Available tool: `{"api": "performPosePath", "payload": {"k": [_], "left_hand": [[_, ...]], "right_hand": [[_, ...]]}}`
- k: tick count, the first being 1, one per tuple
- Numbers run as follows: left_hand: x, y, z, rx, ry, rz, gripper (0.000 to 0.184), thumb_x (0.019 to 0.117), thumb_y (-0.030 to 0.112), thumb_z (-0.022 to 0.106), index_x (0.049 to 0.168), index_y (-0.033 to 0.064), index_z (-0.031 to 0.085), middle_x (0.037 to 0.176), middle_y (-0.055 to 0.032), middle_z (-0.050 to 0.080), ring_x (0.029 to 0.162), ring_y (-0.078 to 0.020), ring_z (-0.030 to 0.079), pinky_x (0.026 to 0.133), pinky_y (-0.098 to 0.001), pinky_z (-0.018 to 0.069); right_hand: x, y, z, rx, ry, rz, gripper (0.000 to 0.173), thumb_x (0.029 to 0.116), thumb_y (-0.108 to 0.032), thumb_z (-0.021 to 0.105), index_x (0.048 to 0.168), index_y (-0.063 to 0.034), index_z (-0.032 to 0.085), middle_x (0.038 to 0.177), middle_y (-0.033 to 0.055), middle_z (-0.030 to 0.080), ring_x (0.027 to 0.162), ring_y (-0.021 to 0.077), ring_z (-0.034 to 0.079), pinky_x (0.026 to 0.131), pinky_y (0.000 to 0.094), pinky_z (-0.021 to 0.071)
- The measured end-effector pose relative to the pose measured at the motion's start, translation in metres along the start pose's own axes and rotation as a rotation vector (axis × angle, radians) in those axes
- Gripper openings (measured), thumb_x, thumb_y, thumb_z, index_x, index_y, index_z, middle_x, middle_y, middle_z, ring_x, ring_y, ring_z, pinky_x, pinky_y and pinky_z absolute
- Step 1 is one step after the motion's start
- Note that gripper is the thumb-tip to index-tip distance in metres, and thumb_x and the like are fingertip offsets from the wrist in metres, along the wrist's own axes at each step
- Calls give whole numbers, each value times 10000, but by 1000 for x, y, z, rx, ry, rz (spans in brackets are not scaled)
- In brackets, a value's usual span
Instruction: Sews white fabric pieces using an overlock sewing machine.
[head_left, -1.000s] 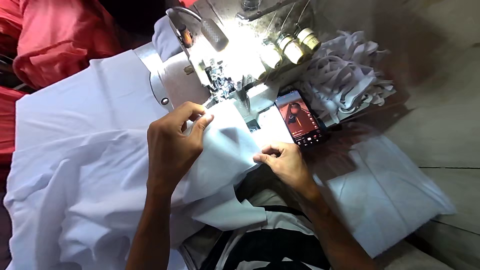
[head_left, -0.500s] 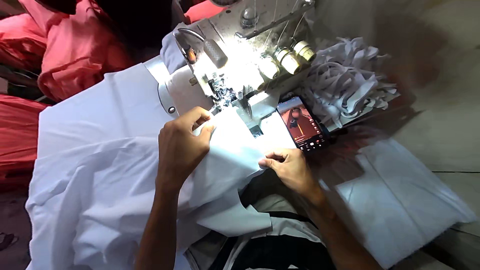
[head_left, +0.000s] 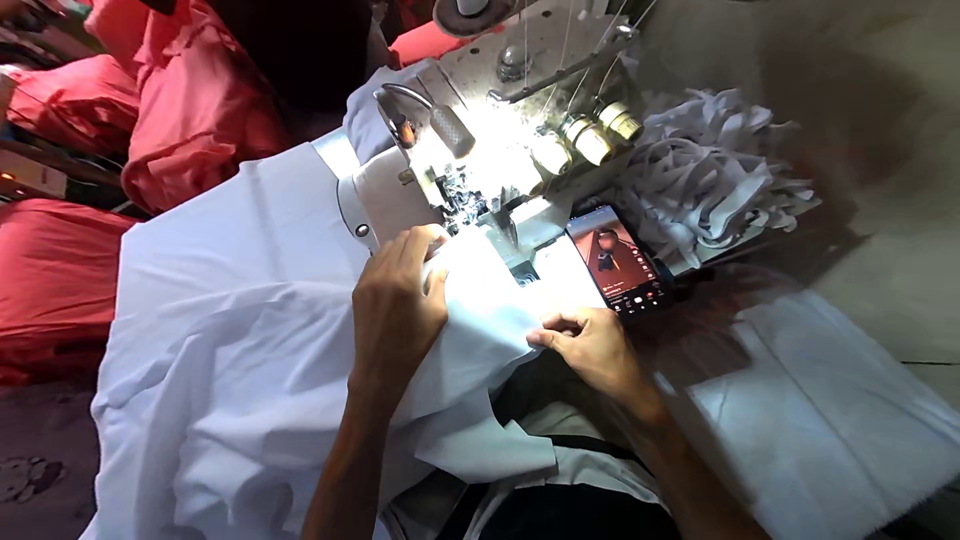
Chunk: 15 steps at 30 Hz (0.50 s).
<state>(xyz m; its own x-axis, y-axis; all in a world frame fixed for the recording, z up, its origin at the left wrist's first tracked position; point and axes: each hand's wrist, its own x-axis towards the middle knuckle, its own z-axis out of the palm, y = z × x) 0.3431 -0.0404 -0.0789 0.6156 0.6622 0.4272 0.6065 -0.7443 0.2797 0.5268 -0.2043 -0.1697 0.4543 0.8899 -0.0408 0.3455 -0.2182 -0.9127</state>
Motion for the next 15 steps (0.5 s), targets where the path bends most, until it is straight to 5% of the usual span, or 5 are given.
{"api": "performPosePath", "payload": {"k": [3,5,8,11,15], "left_hand": [[-5,1,9,91,83,203,222,992,151,593,1165,107,725,1225,-115,647,1121,-294,596,933,-437,481],[-11,2,13,159,141,309,199,983,141,599,1074,122,775,1191,-117,680,1111,-312,595,966,-454,436],[-17,8,18,174,145,348,235,961,72,573,1072,85,780,1078,-118,726,1016,-288,653,890,-419,480],[-22,19,25,177,93,279,316,967,37,531,1205,60,738,1138,-131,724,1021,-288,684,835,-392,549],[-26,32,32,202,106,204,309,920,11,533,1086,88,782,1058,-152,714,957,-314,664,788,-407,528]], "right_hand": [[1,-1,0,-31,2,4,162,848,-302,796,850,-142,767,737,-84,701,617,-54,576,603,154,479],[0,-1,0,-47,3,9,175,855,-305,786,861,-131,767,746,-70,703,629,-39,587,620,171,493],[-1,-2,1,-61,8,9,191,866,-316,776,877,-125,769,761,-61,710,638,-24,595,638,193,505],[-1,-3,3,-50,15,18,196,867,-325,777,882,-129,771,765,-62,712,655,-19,606,658,202,513],[-3,-6,3,-73,27,53,193,860,-329,781,878,-137,771,756,-64,708,648,-16,609,645,203,514]]}}
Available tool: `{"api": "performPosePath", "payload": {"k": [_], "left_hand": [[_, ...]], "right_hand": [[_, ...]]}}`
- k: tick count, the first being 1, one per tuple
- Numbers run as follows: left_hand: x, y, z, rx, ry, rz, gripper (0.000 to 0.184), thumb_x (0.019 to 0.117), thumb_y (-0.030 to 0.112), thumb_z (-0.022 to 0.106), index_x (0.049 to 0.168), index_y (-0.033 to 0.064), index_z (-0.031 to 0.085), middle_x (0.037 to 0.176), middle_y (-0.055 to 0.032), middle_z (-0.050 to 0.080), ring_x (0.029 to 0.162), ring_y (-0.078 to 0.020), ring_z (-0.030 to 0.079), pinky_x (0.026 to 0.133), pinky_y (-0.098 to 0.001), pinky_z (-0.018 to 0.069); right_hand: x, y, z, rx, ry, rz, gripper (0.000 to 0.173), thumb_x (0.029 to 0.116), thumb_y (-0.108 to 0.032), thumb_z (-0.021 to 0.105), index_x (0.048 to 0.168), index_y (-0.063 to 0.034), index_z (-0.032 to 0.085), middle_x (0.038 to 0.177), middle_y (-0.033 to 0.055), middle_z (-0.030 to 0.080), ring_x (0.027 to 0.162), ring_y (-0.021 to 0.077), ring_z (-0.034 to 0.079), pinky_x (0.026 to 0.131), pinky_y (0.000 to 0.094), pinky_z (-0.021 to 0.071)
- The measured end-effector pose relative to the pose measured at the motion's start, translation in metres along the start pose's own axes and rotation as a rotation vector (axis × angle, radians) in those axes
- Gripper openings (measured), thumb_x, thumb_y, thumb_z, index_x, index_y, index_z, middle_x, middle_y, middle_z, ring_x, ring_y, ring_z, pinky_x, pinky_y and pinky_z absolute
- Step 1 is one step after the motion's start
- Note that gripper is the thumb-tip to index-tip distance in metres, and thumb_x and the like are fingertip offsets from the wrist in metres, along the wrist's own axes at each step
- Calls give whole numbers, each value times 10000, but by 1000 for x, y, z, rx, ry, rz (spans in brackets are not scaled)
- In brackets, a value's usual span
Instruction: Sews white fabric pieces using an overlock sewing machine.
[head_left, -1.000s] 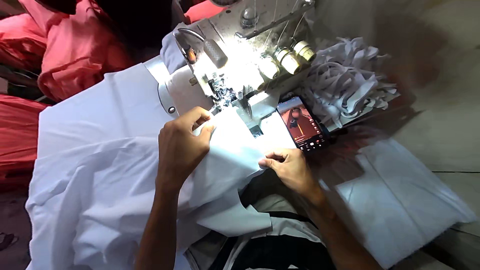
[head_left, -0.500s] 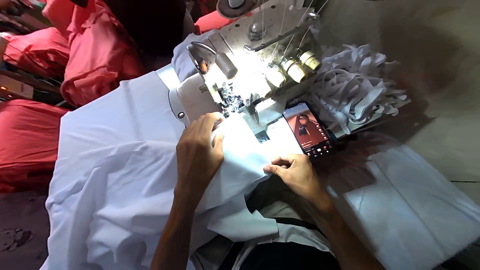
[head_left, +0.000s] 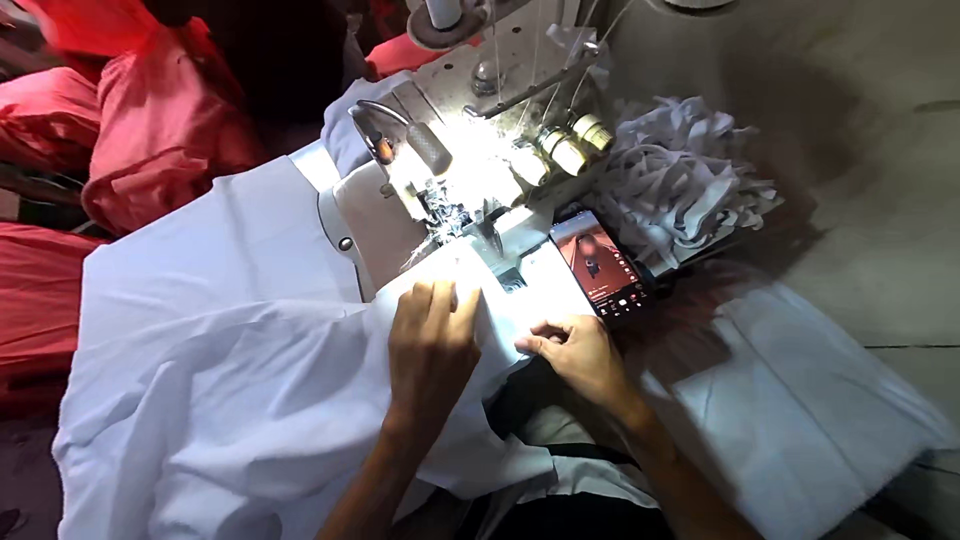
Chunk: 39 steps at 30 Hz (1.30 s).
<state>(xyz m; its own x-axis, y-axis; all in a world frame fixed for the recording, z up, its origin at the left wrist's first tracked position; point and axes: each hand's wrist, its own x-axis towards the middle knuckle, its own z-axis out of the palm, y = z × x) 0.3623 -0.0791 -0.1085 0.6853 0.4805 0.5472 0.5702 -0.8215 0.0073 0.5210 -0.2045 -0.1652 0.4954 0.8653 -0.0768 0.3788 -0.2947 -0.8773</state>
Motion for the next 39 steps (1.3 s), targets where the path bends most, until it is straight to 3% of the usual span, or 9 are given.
{"api": "performPosePath", "payload": {"k": [3,7,10,15,20,25,31,39], "left_hand": [[-1,4,0,20,18,-43,328,886,2,544,1066,110,796,922,-140,694,927,-324,656,790,-412,522],[-5,5,-8,41,-23,-88,326,872,16,558,1076,131,784,1015,-111,720,1016,-320,652,859,-418,506],[-5,4,-15,40,-82,-101,306,851,34,547,1057,102,762,993,-99,707,982,-312,639,777,-410,493],[-5,-4,-19,-42,-99,-113,324,862,41,524,1079,99,758,1026,-83,712,1010,-299,636,781,-405,502],[-8,-18,-17,-235,-77,-162,318,979,85,504,1185,94,746,1238,-64,710,1182,-242,612,989,-355,495],[-5,-35,-14,-379,-154,-72,337,1063,178,481,1317,92,685,1390,-37,645,1367,-195,527,1144,-353,425],[-8,-37,-8,-363,-177,-7,381,1086,238,452,1378,75,635,1458,-116,582,1421,-224,489,1174,-358,413],[-5,-48,-8,-369,-198,62,383,1097,236,425,1367,65,637,1469,-108,568,1439,-217,460,1194,-361,384]], "right_hand": [[-1,-5,-1,-12,1,2,181,852,-309,788,868,-131,763,742,-69,694,628,-33,584,612,176,490],[-1,-3,0,-4,-16,-32,148,845,-300,776,841,-152,760,737,-86,700,618,-51,588,588,148,487],[-1,-4,0,-13,-53,-33,161,845,-325,773,843,-165,760,749,-89,704,641,-36,609,610,170,507],[-3,-5,0,10,-74,-53,150,857,-329,763,841,-180,759,740,-103,701,633,-54,602,595,150,496],[-9,-2,-1,114,-68,-92,155,861,-313,778,847,-161,754,731,-94,703,632,-44,621,589,139,515],[-18,0,-7,229,-62,-137,175,878,-310,780,868,-137,755,745,-77,717,653,-27,648,600,139,540],[-23,2,-10,262,-86,-160,154,890,-284,771,880,-131,755,761,-66,723,669,-8,664,613,146,558],[-17,2,-6,293,-109,-136,118,885,-226,771,884,-109,756,761,-59,727,668,-10,665,623,153,561]]}}
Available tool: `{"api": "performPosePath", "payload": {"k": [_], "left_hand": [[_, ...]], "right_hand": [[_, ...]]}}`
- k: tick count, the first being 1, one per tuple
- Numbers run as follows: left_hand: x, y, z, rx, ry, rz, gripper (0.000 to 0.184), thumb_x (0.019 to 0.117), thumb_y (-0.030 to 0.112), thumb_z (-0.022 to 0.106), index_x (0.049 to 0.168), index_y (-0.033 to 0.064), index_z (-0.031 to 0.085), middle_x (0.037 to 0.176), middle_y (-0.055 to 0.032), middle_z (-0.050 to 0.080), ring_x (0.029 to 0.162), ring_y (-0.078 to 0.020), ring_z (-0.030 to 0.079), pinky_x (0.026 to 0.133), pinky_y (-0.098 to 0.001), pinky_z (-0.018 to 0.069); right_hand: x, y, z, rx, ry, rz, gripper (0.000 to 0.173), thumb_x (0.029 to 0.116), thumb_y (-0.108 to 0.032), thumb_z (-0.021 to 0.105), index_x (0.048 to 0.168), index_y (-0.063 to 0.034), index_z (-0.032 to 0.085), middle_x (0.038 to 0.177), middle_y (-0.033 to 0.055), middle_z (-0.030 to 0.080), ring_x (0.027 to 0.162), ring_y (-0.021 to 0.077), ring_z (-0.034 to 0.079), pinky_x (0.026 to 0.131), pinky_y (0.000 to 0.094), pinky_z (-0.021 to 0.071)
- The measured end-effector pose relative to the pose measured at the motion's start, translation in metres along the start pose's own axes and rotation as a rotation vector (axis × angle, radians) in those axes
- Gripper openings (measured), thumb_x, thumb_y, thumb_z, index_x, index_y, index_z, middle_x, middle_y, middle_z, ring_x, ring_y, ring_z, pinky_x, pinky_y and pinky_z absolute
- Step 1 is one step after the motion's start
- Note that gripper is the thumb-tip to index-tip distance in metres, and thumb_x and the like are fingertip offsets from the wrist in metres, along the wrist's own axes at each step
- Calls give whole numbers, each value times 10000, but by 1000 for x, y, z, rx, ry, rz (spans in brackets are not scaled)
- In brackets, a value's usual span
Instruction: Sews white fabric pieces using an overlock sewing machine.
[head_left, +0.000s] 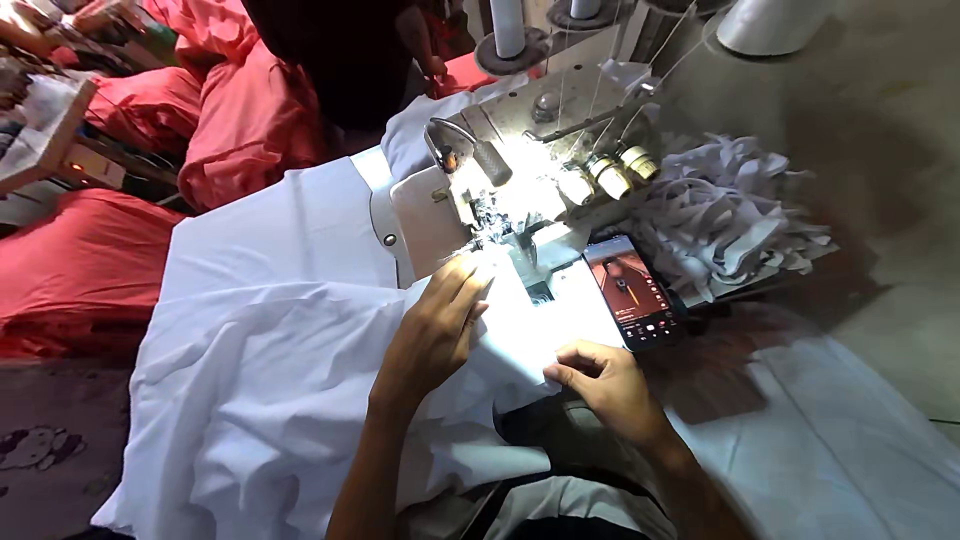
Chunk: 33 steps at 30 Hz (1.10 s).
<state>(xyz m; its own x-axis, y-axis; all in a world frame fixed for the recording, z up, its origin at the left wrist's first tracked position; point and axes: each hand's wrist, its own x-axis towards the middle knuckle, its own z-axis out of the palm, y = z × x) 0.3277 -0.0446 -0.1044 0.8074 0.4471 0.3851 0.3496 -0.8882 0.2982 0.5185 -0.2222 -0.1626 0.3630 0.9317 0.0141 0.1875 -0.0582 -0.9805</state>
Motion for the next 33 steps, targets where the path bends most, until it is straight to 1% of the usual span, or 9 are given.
{"api": "performPosePath", "payload": {"k": [5,9,13,15,19,22,25,29,33], "left_hand": [[0,-2,-1,-15,-6,25,363,1085,212,455,1368,88,646,1476,-100,566,1447,-221,453,1197,-371,383],[-1,-4,-1,-24,6,43,361,1073,214,467,1351,96,664,1449,-113,590,1422,-239,484,1187,-394,400],[-2,-6,1,-8,9,59,394,1085,271,432,1363,102,655,1460,-128,582,1412,-267,495,1171,-415,406],[-2,-5,3,7,30,73,410,1089,290,418,1364,96,653,1460,-124,587,1413,-272,496,1171,-415,405],[-2,-3,6,15,54,77,438,1090,317,398,1367,92,651,1467,-95,591,1417,-261,497,1179,-397,394],[-3,-6,8,7,72,88,448,1093,328,387,1346,76,658,1452,-118,599,1407,-273,508,1170,-398,402],[-3,-6,9,16,80,92,453,1093,335,382,1328,72,667,1433,-128,611,1393,-279,519,1154,-391,414],[-4,-6,10,34,83,89,445,1084,336,405,1328,72,666,1409,-143,621,1378,-289,531,1137,-390,432],[-5,-7,9,35,77,79,440,1079,341,417,1331,74,660,1400,-143,625,1377,-297,530,1132,-395,436]], "right_hand": [[1,3,-3,10,-10,-17,123,893,-227,765,889,-105,754,767,-60,724,674,-24,658,632,145,554],[-3,2,-7,-28,-47,-36,152,943,-253,723,931,-108,765,823,-54,733,739,-21,670,701,160,566],[0,-7,-47,-145,-137,-142,172,993,-230,672,969,-89,768,862,-38,754,785,-16,690,751,174,575],[9,-16,-86,-260,-46,-202,184,997,-222,654,983,-77,766,895,-21,746,798,4,681,755,201,575],[35,-38,-171,-495,351,-172,172,1020,-185,598,1041,-92,741,876,-5,748,726,83,686,663,295,580],[50,-51,-205,-748,427,-26,123,1013,-179,657,1081,-103,725,922,46,752,782,188,722,742,457,607],[59,-47,-202,-914,287,78,176,904,-160,785,1070,-122,743,963,97,732,833,290,701,751,575,569],[66,-16,-192,-1063,190,40,223,850,-138,812,1064,-124,751,1094,141,676,1062,358,647,875,587,541],[67,3,-192,-1030,269,-48,106,880,-184,798,956,-116,771,1037,125,670,974,316,657,811,538,557]]}}
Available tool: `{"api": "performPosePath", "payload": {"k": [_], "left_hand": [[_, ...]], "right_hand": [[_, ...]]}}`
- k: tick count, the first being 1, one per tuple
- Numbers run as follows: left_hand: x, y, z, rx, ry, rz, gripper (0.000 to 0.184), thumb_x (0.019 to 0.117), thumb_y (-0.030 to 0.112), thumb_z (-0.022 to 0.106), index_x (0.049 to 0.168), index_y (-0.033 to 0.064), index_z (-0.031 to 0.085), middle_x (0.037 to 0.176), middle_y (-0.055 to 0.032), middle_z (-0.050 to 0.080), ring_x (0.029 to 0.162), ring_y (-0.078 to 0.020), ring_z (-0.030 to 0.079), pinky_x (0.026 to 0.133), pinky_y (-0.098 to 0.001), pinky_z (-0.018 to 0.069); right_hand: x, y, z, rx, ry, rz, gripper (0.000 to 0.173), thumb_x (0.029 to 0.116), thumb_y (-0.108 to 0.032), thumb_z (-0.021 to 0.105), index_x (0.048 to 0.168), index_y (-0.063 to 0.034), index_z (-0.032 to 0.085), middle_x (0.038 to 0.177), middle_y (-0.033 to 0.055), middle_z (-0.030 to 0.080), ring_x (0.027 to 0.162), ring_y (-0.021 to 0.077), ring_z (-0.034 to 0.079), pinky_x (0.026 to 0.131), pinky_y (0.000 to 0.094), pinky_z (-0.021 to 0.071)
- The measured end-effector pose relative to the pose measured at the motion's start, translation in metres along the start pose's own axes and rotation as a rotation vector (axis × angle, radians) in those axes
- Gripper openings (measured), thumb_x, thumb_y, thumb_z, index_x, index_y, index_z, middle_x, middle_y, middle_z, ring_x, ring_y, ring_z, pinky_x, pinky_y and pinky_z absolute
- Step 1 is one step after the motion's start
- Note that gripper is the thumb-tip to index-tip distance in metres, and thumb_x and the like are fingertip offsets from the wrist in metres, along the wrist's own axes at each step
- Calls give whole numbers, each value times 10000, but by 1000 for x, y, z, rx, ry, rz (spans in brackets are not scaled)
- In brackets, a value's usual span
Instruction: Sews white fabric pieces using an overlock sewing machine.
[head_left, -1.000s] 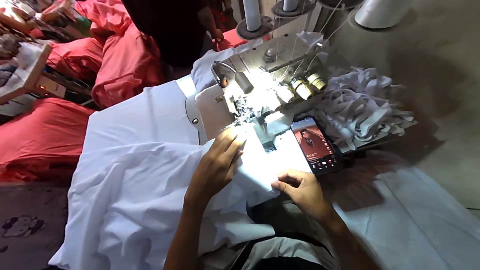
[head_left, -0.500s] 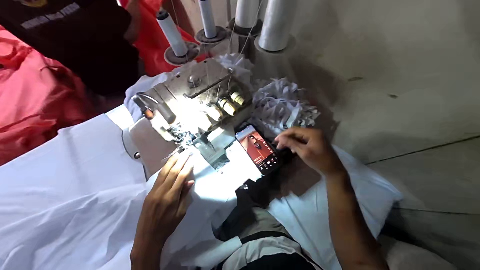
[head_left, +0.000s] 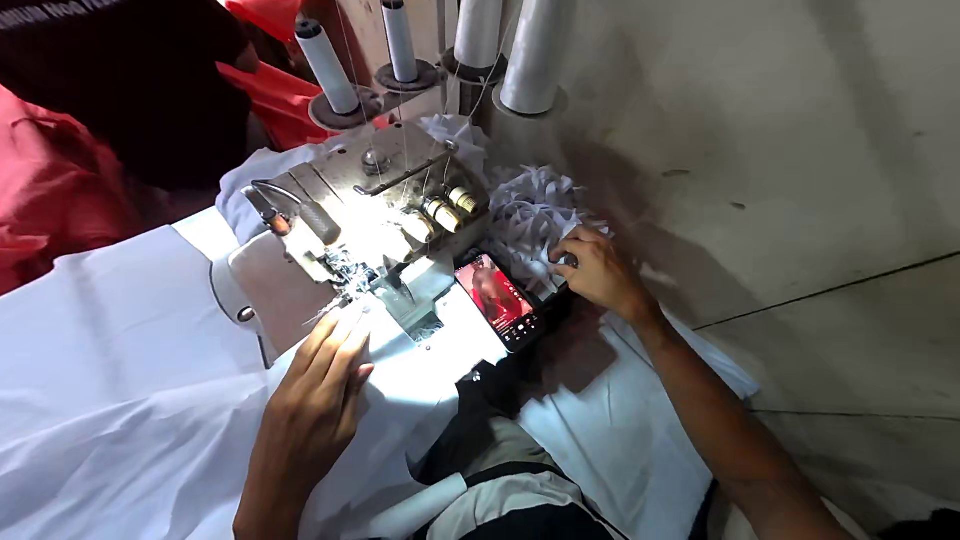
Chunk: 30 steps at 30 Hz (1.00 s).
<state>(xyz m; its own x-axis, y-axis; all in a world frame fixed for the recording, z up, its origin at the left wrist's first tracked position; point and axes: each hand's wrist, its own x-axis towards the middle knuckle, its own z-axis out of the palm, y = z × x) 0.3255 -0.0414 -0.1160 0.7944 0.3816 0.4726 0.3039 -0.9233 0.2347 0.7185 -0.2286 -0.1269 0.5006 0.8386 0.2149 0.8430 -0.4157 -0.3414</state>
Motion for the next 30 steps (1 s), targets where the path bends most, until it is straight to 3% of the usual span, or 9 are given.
{"api": "performPosePath", "payload": {"k": [4,11,18,22,24,26,30], "left_hand": [[0,2,1,-2,8,-10,440,1080,345,415,1326,77,664,1394,-127,632,1367,-290,538,1124,-395,441],[-1,4,1,7,11,-36,436,1082,345,411,1316,83,669,1363,-121,651,1359,-286,547,1119,-406,447],[-1,5,3,17,11,-35,436,1079,349,415,1275,70,687,1326,-136,666,1344,-305,558,1107,-413,455],[-2,3,3,17,8,-38,435,1078,350,421,1289,75,683,1332,-134,664,1348,-303,555,1104,-410,458],[-1,3,2,9,5,-39,429,1076,348,429,1292,76,681,1336,-135,660,1349,-299,553,1103,-411,458],[-1,3,2,0,-2,-46,431,1080,355,428,1300,78,674,1356,-129,649,1364,-289,539,1119,-409,448],[-1,3,2,-2,0,-45,443,1083,363,424,1293,64,674,1355,-135,647,1375,-290,529,1132,-413,437]], "right_hand": [[3,0,12,64,47,99,151,916,-244,767,973,-104,772,1003,115,694,894,280,684,783,537,564],[11,-2,7,180,37,186,107,931,-166,759,957,-63,761,906,145,729,806,318,700,752,588,556],[13,2,1,492,-28,244,147,928,-158,773,1007,-47,720,851,111,717,679,186,653,651,393,554],[11,-4,-5,505,3,264,182,876,-115,819,1002,-45,707,865,112,706,684,188,652,646,374,563],[10,-2,-6,487,23,266,292,841,-144,857,1048,-42,678,851,127,664,662,208,605,618,404,532],[17,6,-5,497,22,229,365,815,-187,882,1088,-47,685,879,130,684,687,219,630,646,426,557],[26,10,-17,510,53,111,226,913,-215,791,1058,-57,721,934,105,715,787,185,675,740,392,578]]}}
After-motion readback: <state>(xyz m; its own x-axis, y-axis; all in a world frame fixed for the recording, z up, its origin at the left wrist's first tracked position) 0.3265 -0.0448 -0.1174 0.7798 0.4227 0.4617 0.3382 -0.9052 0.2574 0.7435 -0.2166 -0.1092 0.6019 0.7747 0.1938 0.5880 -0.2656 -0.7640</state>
